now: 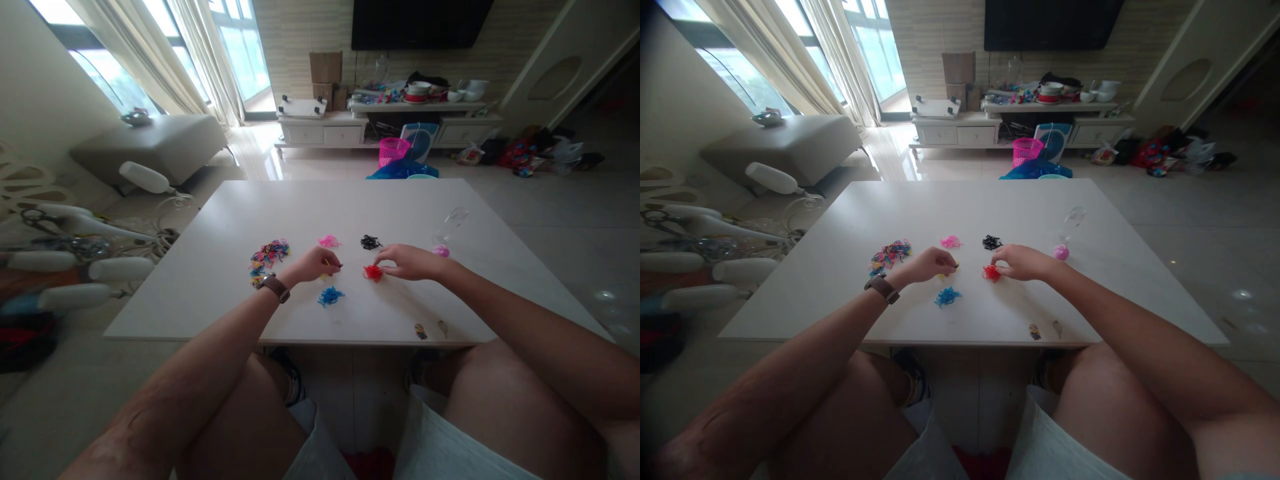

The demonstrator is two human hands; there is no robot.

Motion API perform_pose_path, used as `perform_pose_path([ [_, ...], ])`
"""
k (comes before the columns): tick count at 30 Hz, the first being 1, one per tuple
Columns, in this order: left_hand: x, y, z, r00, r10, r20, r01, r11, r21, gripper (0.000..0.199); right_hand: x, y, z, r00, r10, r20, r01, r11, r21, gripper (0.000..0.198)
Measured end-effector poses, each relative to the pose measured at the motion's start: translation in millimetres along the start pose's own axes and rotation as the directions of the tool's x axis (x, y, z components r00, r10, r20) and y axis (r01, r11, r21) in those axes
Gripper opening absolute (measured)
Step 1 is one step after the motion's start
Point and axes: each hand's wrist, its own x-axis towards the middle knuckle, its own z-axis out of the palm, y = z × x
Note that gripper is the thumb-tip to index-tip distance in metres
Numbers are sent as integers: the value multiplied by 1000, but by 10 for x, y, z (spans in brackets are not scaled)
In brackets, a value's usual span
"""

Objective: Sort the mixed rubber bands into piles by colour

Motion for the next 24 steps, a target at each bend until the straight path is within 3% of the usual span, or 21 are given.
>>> perform_pose_path([
  [4,-12,18,11,1000,-1,25,2,1000,-17,16,39,-201,42,991,-93,-98,95,995,8,30],
  [10,-37,63,12,998,18,52,-18,1000,-2,20,77,-442,155,967,-238,-90,236,971,-34,44],
  [15,-30,62,10,996,44,74,-46,998,33,23,90,-452,222,967,-252,-30,253,968,1,52],
  [24,-52,95,-12,996,40,80,-41,999,14,26,108,-453,283,966,-254,-45,255,967,15,53],
])
